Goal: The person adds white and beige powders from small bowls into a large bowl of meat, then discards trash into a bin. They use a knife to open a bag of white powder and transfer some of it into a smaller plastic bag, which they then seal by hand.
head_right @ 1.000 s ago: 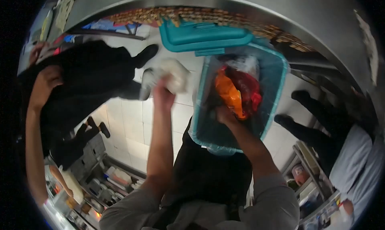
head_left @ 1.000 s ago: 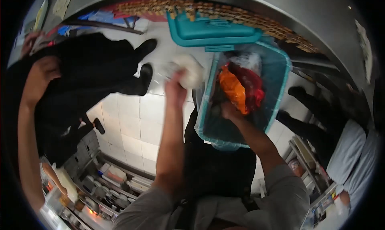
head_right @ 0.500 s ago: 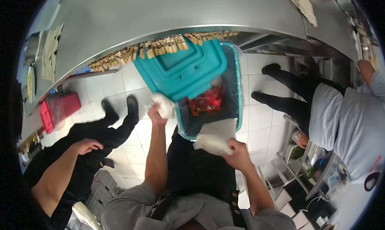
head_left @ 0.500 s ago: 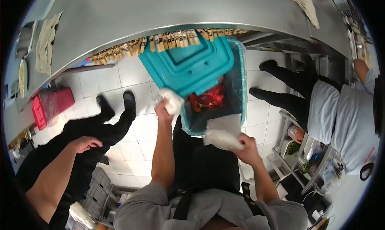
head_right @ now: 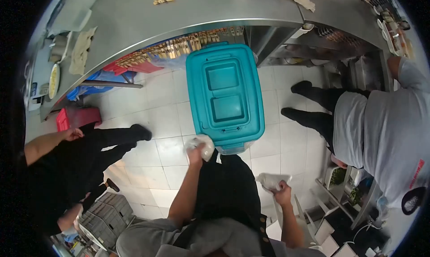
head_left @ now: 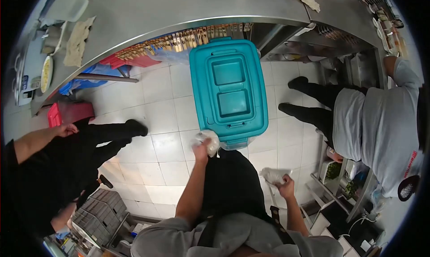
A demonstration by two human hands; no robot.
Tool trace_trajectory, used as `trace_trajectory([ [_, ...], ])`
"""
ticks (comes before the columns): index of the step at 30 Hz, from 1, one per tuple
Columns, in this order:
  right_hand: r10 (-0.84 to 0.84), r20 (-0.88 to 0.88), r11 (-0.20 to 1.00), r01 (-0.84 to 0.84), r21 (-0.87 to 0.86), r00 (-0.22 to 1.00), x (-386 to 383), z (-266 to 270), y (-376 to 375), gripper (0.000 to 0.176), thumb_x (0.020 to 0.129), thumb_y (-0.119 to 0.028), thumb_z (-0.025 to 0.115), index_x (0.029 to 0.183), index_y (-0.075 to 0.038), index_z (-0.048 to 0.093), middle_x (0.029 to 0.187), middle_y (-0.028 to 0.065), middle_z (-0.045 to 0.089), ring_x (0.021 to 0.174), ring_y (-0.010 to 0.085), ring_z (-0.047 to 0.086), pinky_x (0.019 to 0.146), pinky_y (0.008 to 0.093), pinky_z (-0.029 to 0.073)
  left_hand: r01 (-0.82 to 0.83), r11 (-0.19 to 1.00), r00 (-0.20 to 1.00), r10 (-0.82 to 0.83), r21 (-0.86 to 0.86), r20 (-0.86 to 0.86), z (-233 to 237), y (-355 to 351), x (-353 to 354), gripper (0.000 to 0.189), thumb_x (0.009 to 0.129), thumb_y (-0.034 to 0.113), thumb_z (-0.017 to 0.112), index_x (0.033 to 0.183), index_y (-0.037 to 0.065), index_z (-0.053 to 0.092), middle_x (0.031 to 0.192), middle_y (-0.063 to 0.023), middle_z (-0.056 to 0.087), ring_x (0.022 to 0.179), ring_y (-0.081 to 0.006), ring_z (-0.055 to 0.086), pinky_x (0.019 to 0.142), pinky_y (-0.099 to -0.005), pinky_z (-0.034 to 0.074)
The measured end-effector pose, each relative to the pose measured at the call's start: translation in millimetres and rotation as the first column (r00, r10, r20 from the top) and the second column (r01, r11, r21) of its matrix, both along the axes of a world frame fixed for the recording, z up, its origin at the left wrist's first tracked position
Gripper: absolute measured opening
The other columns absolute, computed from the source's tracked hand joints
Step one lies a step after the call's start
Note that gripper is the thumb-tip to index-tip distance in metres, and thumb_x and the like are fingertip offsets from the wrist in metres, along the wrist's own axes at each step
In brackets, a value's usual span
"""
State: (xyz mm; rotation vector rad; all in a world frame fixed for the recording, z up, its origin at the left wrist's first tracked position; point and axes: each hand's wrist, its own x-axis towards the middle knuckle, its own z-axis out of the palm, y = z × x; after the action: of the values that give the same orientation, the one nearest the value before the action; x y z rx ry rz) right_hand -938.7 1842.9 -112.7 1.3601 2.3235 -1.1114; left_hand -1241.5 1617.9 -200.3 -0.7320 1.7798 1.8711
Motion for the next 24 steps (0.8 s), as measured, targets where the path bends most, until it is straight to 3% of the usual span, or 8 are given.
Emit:
trace_trajectory([
  [1, -0.030, 0.031, 0.999, 0.031, -0.009, 0.999, 15, -6, -6, 0.046, 0.054, -0.012, 0.082, 0.062, -0.003, 0.037, 0.056, 0.0064, 0.035, 0.054, 0.0148, 0.034, 0.048, 0.0315, 0.035, 0.023, 0.988, 0.914, -0.083, -0.151, -0.398, -34, -4, 19, 0.037, 0.067, 0.003, 0.067, 0.102, -0.001, 0.055, 0.096, -0.0084, 0.057, 0.087, -0.0204, 0.058, 0.083, -0.0316, 0.045],
  [3, -0.096, 0.012, 0.994, 0.097, -0.053, 0.995, 52, -26, -21, 0.046, 0.053, -0.015, 0.083, 0.060, -0.002, 0.039, 0.053, 0.0077, 0.038, 0.053, 0.0166, 0.035, 0.048, 0.0329, 0.036, 0.218, 0.973, 0.848, -0.226, -0.073, -0.479, 36, 34, 10, 0.035, 0.066, 0.010, 0.069, 0.098, 0.001, 0.059, 0.116, -0.0158, 0.051, 0.106, -0.0283, 0.051, 0.091, -0.0373, 0.041],
  [4, -0.094, 0.061, 0.993, 0.098, -0.070, 0.994, 64, -30, -27, 0.046, 0.053, -0.016, 0.083, 0.058, -0.003, 0.039, 0.051, 0.0086, 0.039, 0.051, 0.0170, 0.036, 0.048, 0.0338, 0.037, 0.259, 0.796, 0.465, -0.600, -0.547, -0.651, 21, 35, 6, 0.031, 0.061, 0.015, 0.071, 0.089, 0.003, 0.063, 0.136, -0.0190, 0.034, 0.125, -0.0372, 0.033, 0.097, -0.0514, 0.033],
  [9, -0.079, 0.189, 0.990, 0.099, -0.099, 0.979, 128, -64, -57, 0.049, 0.051, -0.026, 0.086, 0.062, -0.003, 0.044, 0.057, 0.0066, 0.048, 0.054, 0.0216, 0.041, 0.052, 0.0353, 0.039, 0.624, 0.219, 0.294, -0.955, -0.750, -0.035, 30, 72, 40, 0.027, 0.060, 0.017, 0.070, 0.082, 0.002, 0.066, 0.147, -0.0138, 0.010, 0.133, -0.0443, 0.011, 0.093, -0.0704, 0.024],
  [16, -0.212, 0.251, 0.945, 0.264, -0.194, 0.944, 189, -147, -87, 0.043, 0.053, -0.027, 0.084, 0.064, -0.002, 0.050, 0.064, 0.0118, 0.059, 0.060, 0.0218, 0.058, 0.057, 0.0357, 0.044, 0.540, 0.354, 0.338, -0.922, -0.764, -0.189, 12, 92, 18, 0.033, 0.062, 0.012, 0.066, 0.093, 0.000, 0.067, 0.147, -0.0152, 0.007, 0.132, -0.0473, 0.011, 0.092, -0.0674, 0.030],
  [18, -0.656, 0.113, 0.527, 0.559, -0.640, 0.747, 216, -190, -97, 0.038, 0.056, -0.025, 0.081, 0.067, -0.002, 0.053, 0.065, 0.0133, 0.061, 0.063, 0.0241, 0.059, 0.059, 0.0371, 0.046, 0.507, 0.404, 0.332, -0.907, -0.762, -0.260, 4, 106, -9, 0.035, 0.061, 0.013, 0.065, 0.094, 0.000, 0.067, 0.147, -0.0159, 0.008, 0.133, -0.0476, 0.008, 0.095, -0.0676, 0.027],
  [19, -0.217, 0.156, 0.948, 0.246, -0.202, 0.964, 147, -107, -86, 0.035, 0.058, -0.025, 0.079, 0.069, -0.002, 0.055, 0.068, 0.0144, 0.063, 0.066, 0.0271, 0.062, 0.062, 0.0381, 0.048, 0.474, 0.454, 0.339, -0.885, -0.754, -0.320, -2, 112, -28, 0.038, 0.060, 0.014, 0.065, 0.096, 0.000, 0.066, 0.147, -0.0165, 0.009, 0.133, -0.0479, 0.005, 0.097, -0.0678, 0.023],
  [24, -0.424, 0.155, 0.825, 0.451, -0.339, 0.892, 153, -182, -96, 0.044, 0.056, -0.036, 0.080, 0.074, -0.001, 0.059, 0.075, 0.0165, 0.064, 0.074, 0.0315, 0.063, 0.066, 0.0372, 0.050, 0.358, 0.225, 0.100, -0.974, -0.906, -0.203, -7, 178, -142, 0.044, 0.062, 0.027, 0.061, 0.100, 0.006, 0.066, 0.136, -0.0212, 0.037, 0.134, -0.0453, -0.004, 0.106, -0.0624, 0.002],
])
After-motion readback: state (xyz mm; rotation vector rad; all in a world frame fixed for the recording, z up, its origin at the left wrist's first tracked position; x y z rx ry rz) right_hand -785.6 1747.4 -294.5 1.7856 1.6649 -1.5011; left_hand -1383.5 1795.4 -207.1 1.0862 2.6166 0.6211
